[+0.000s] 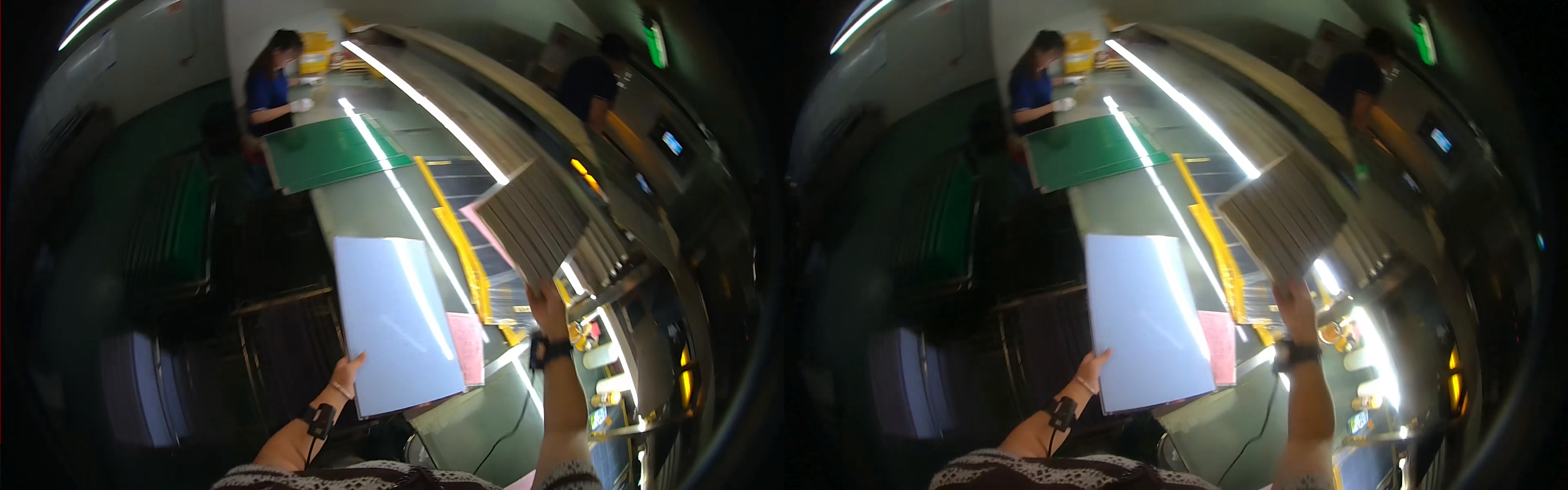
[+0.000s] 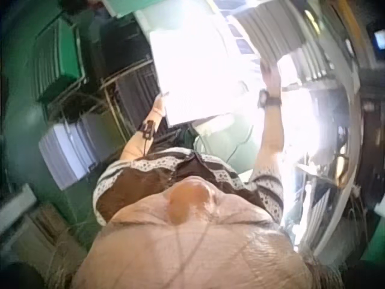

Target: Inspecting and organizing flat electronic panels and circuit boards from a storage rack to a workstation.

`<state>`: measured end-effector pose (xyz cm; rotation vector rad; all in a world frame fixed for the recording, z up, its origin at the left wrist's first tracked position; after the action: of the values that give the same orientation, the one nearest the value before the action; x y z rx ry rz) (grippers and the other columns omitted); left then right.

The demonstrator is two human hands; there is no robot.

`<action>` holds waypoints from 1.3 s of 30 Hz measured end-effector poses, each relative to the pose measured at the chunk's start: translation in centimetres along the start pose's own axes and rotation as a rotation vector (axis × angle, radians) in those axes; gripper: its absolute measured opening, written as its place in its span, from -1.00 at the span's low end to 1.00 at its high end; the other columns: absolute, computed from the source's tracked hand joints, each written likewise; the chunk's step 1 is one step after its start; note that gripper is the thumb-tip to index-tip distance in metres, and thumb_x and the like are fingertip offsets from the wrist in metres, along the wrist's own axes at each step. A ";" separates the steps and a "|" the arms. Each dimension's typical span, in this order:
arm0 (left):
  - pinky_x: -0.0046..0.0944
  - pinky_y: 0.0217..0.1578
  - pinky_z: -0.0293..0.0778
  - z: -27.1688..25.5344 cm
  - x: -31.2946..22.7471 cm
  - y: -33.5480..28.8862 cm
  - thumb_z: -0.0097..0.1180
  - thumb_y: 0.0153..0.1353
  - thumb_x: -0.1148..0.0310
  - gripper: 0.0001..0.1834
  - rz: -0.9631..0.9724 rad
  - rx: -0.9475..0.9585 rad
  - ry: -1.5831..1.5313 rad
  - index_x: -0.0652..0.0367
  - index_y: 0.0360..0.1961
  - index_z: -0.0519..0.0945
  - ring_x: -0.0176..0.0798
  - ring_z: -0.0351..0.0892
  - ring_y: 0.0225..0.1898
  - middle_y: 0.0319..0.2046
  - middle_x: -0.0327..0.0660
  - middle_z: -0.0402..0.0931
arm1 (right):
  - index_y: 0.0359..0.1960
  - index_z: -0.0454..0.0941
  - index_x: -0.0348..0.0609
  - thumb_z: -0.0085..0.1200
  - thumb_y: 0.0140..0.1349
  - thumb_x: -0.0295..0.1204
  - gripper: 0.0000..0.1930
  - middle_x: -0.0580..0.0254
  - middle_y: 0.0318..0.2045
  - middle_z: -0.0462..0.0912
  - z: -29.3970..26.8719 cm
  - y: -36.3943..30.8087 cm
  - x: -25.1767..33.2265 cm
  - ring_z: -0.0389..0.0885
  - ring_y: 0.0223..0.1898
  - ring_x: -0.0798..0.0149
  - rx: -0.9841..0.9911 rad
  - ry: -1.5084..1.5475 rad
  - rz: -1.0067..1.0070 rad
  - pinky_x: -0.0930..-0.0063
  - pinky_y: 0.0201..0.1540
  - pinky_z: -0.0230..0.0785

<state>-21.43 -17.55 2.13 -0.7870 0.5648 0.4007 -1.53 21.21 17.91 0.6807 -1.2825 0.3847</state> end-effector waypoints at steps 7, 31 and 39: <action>-0.35 -0.38 0.44 -4.3 -9.0 -10.2 0.09 0.12 0.38 -0.84 0.313 -0.047 -0.045 0.19 -0.29 0.53 -0.39 0.48 -0.42 -0.42 -0.27 0.50 | 0.14 0.15 -0.07 -0.05 0.21 -0.35 -0.53 0.26 -0.19 0.42 -4.8 -26.1 0.2 0.39 -0.27 0.28 0.061 0.444 0.446 0.43 -0.26 0.29; -0.08 -0.28 0.43 -22.7 -3.8 -21.6 -0.07 0.12 0.38 -0.70 0.733 -0.937 0.974 0.28 -0.14 0.48 0.14 0.51 -0.29 -0.36 0.15 0.50 | -0.17 0.29 0.00 -0.07 0.22 -0.18 -0.74 0.18 -0.32 0.43 -16.1 -54.0 -8.9 0.45 -0.36 0.14 -0.704 0.000 1.320 0.30 -0.38 0.42; -0.04 -0.28 0.43 -23.9 -2.0 -18.7 -0.04 0.12 0.36 -0.71 0.696 -0.938 1.029 0.27 -0.16 0.50 0.16 0.50 -0.32 -0.38 0.15 0.50 | -0.12 0.29 0.00 -0.08 0.22 -0.19 -0.73 0.13 -0.21 0.38 -14.9 -53.4 -8.7 0.41 -0.26 0.13 -0.751 0.068 1.272 0.24 -0.30 0.41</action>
<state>-20.74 -47.85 -0.11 -1.7172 1.6980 0.9360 40.18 -8.01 -5.61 -0.8584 -1.5234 0.8546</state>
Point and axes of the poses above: each hand's wrist, its own y-axis towards the middle knuckle, its own z-axis out of the palm, x = y × z, the point moved 3 cm from there along y, towards the middle knuckle
